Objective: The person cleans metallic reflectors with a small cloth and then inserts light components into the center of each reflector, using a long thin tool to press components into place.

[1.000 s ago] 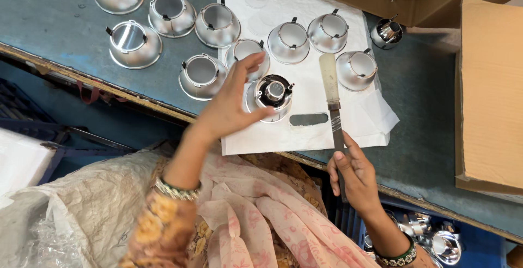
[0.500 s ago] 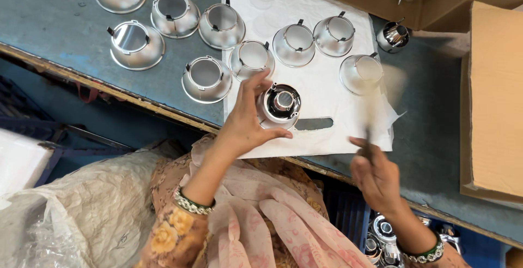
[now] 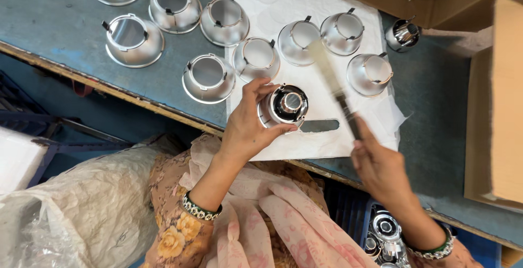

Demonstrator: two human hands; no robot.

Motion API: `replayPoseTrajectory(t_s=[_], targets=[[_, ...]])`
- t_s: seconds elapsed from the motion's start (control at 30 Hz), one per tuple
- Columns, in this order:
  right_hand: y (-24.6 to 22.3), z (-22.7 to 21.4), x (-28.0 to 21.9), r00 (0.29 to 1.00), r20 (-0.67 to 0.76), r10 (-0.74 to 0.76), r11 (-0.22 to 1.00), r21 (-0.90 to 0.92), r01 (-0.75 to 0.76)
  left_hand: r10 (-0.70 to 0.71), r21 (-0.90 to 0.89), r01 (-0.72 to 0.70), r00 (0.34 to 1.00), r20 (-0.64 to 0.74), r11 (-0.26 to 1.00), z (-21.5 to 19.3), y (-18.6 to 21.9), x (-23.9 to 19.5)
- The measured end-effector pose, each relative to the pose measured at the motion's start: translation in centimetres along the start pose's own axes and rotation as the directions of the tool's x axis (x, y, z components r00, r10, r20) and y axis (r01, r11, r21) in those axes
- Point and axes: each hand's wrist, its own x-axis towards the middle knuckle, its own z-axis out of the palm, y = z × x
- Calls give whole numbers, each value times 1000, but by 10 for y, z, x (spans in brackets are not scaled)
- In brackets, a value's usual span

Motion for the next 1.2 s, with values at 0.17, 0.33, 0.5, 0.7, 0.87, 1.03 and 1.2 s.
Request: replayPoseTrajectory(t_s=[0.17,0.33,0.5,0.7,0.87,1.03,1.2], targets=[[-5,-13,-12,988,-128,86,972,230,-55,-9,15,9,1000,0,1000,2,2,0],[-1,20,-5,955,174,239,933,232,-276,-30,25,30,1000,2,999,1,4,0],[-2,-6,-6,989,-80,-124,988,81,131,-41,-34,43,997,72,998,-6,-1,1],[17,-28,14,922,55,-383,898,-213,386,30,-111,-9,982,186,994,-18,-11,4],[16,-51,15,928,110,-356,807,-465,364,-63,-131,92,976,207,987,-16,-12,5],[29,-25,6,965,55,-256,946,-190,262,-27,-64,41,976,215,997,-19,-12,5],[39,-3,4,993,-60,-99,979,172,108,22,-45,-14,980,195,999,-19,-12,3]])
